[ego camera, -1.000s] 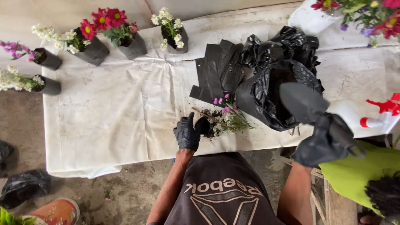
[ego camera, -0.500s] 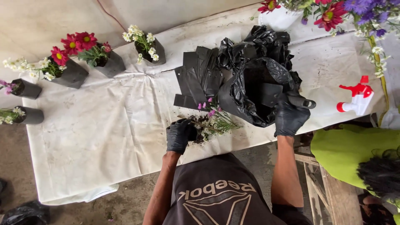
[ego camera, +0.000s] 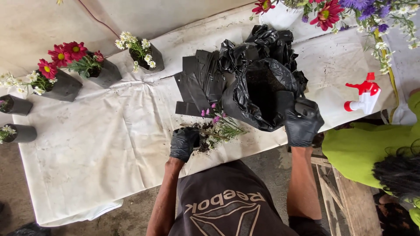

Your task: The person fills a small black plastic pot with soil using a trowel, then uses a small stick to create a hole in the soil. They place a small flower into the hole and gently press the soil around the base to secure it.

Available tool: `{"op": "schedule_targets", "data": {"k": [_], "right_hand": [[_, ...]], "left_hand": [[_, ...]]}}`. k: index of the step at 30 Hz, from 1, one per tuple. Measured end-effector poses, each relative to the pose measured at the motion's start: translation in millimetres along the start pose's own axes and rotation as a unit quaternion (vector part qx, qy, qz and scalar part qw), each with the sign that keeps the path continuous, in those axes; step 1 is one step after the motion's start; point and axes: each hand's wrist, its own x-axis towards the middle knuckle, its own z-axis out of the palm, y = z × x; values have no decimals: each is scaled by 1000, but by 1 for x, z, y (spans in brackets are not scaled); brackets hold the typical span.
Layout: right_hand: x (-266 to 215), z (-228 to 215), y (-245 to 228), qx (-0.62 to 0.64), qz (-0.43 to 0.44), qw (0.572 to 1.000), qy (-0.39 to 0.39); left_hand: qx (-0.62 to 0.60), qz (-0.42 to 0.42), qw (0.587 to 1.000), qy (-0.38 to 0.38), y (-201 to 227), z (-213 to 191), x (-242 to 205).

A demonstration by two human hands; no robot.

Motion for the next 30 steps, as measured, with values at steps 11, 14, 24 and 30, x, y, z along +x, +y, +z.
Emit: {"op": "schedule_targets", "data": {"k": [11,14,24,30], "right_hand": [[-7,9,1,50,142,986,76],[-18,28,7,122,237,963,40],[-27,-22,50,79,217,970,76],[-74,19,110,127,304,942,62]], "left_hand": [[72,-43,996,41,-27,11,-10],[95,-21,994,41,-41,24,-10],[58,-70,994,63,-45,15,-19],[44,-77,994,65,-41,20,-17]]}}
